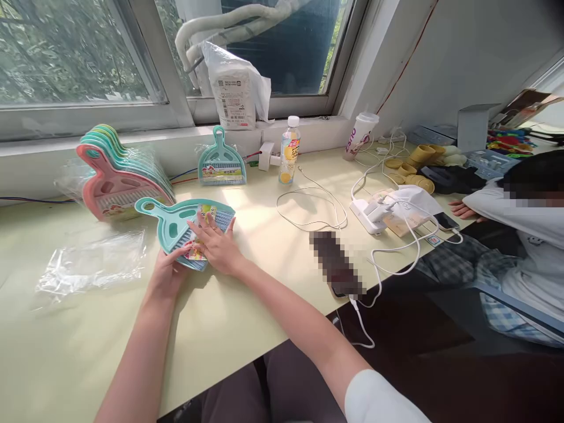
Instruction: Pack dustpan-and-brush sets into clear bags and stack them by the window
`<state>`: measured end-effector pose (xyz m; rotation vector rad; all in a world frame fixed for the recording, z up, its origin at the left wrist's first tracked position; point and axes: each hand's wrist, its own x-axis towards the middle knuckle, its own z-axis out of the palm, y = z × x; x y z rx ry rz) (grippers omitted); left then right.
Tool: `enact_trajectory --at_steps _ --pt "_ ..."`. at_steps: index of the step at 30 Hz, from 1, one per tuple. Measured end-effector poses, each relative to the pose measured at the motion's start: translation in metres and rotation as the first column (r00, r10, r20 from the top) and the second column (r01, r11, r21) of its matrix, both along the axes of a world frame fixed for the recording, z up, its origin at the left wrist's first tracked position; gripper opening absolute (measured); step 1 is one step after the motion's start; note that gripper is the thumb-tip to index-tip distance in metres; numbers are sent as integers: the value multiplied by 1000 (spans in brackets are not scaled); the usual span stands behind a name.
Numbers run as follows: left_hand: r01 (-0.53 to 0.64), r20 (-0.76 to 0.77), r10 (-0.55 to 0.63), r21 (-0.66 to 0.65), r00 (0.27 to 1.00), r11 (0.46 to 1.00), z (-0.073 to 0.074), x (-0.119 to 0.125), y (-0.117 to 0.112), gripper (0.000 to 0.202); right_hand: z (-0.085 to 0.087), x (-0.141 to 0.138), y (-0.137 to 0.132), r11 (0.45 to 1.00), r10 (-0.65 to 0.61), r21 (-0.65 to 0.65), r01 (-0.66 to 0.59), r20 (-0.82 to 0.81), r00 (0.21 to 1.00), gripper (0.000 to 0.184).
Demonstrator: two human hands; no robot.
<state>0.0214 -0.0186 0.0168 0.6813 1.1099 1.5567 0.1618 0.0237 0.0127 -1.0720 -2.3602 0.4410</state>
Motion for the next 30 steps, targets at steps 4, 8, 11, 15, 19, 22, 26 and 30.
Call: enact_trajectory --at_steps 4,8,11,15,19,22,26,30 --pt "3 -3 -4 -5 1000 1000 3 3 0 53 0 2 4 996 -82 -37 79 -62 995 55" --pt "4 4 -4 -8 1000 1000 6 6 0 49 -3 -2 2 993 -114 -36 112 -63 991 55" --pt "-5 -3 5 -9 1000 1000 6 7 0 50 -5 -4 -2 980 -198 -47 196 -61 978 56" --pt "-3 -28 2 -28 1000 1000 5 6 -1 48 -5 -5 -6 965 -258 -71 252 -91 962 59" --pt "-34 -50 33 -20 998 999 4 5 -1 52 -3 -5 -9 962 -267 -96 256 -140 953 59" --pt "-32 -40 32 8 999 999 6 5 -1 55 2 -5 -10 926 -373 -159 344 -222 901 62" --pt "-32 -33 33 27 999 999 6 3 -1 55 2 -5 -3 812 -552 -464 353 -415 723 75" --pt "0 -51 1 19 999 1000 7 0 -1 55 -5 -5 8 630 -516 -733 -257 -642 566 42"
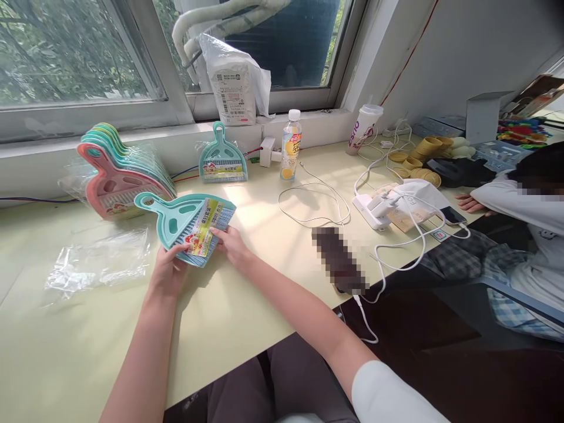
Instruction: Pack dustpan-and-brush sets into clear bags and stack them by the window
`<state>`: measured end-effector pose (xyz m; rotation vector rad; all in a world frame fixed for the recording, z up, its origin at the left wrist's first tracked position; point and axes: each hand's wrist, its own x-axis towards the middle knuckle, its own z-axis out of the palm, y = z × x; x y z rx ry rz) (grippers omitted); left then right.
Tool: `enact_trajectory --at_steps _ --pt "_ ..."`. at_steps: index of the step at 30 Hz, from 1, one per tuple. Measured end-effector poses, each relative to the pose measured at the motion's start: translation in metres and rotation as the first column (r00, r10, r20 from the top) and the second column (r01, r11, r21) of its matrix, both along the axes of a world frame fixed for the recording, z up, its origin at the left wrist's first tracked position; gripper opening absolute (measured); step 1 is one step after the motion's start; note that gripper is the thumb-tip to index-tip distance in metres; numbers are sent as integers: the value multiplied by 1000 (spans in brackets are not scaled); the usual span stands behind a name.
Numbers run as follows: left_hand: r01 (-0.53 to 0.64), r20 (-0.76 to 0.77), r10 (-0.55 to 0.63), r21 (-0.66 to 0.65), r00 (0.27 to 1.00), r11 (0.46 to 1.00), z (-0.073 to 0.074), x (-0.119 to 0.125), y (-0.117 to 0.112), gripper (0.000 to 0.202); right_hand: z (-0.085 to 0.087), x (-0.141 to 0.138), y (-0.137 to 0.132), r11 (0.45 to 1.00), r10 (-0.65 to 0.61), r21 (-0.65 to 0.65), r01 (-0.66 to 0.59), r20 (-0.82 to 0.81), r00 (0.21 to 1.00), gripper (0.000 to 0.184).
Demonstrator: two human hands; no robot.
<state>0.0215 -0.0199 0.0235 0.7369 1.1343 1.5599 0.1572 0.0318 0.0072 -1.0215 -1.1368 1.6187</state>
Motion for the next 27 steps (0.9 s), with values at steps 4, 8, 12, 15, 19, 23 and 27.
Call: enact_trajectory --at_steps 4,8,12,15,19,23,27 --pt "21 50 -20 -5 999 1000 4 -7 1 41 -2 1 4 996 48 -64 -68 -274 960 26" --pt "-230 -187 224 -15 957 973 3 -24 3 35 -2 2 5 994 69 -61 -94 -321 945 32" --pt "-607 -740 547 239 392 758 -5 -47 -6 36 -5 4 5 992 98 -48 -119 -315 944 33" --pt "-655 -921 389 272 36 705 -12 -61 -19 52 -7 3 3 992 104 -40 -123 -316 943 30" --pt "-559 -996 63 18 61 829 -21 -70 -28 41 -9 1 2 994 60 -76 -84 -276 959 21" --pt "-567 -998 -12 27 -65 823 -20 -67 -27 32 -9 4 4 996 31 -75 -50 -237 971 17" --pt "-585 -994 22 83 -111 807 -16 -55 -26 40 -8 8 6 996 10 -80 -27 -210 978 17"
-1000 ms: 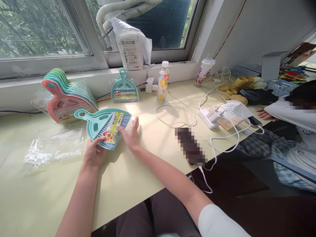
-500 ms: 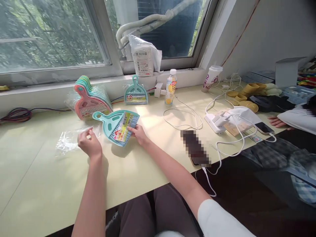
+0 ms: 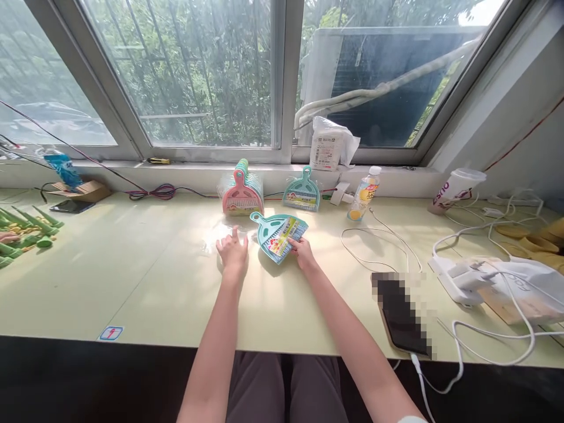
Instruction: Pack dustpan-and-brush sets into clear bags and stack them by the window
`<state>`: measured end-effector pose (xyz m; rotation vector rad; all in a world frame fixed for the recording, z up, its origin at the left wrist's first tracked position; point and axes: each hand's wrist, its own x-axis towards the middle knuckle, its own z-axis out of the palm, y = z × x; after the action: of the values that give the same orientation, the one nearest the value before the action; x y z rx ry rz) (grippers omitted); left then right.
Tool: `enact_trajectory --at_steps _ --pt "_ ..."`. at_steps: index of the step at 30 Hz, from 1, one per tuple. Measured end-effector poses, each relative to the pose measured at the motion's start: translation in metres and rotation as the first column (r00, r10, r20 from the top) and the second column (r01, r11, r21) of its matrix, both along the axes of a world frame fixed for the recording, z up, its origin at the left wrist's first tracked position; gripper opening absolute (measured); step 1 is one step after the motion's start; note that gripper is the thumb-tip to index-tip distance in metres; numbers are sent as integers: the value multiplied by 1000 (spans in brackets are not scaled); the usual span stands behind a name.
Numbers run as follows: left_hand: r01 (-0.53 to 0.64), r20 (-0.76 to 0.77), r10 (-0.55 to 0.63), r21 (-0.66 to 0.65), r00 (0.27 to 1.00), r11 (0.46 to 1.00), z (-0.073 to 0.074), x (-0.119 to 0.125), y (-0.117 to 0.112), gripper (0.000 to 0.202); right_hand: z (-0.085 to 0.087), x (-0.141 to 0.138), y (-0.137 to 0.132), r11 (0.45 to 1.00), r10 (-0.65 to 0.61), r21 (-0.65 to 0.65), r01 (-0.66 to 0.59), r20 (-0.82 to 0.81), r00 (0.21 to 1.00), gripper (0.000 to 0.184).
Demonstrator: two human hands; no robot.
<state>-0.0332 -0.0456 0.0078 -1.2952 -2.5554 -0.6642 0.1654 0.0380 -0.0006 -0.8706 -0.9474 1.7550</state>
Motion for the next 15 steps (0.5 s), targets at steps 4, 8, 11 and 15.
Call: enact_trajectory --at_steps 4,8,11,15 --pt "168 74 -159 -138 984 976 7 3 -5 41 3 4 1 1000 13 20 -14 15 1000 15" --pt "260 170 -231 -180 958 949 18 -4 -16 32 5 9 4 1000 11 19 -12 51 999 10" --pt "167 185 -133 -183 974 969 19 -5 -20 28 5 11 5 1000 5 13 -6 76 997 7" --pt "93 58 -88 -97 994 991 9 1 -14 33 7 13 3 999 37 19 -39 91 995 10"
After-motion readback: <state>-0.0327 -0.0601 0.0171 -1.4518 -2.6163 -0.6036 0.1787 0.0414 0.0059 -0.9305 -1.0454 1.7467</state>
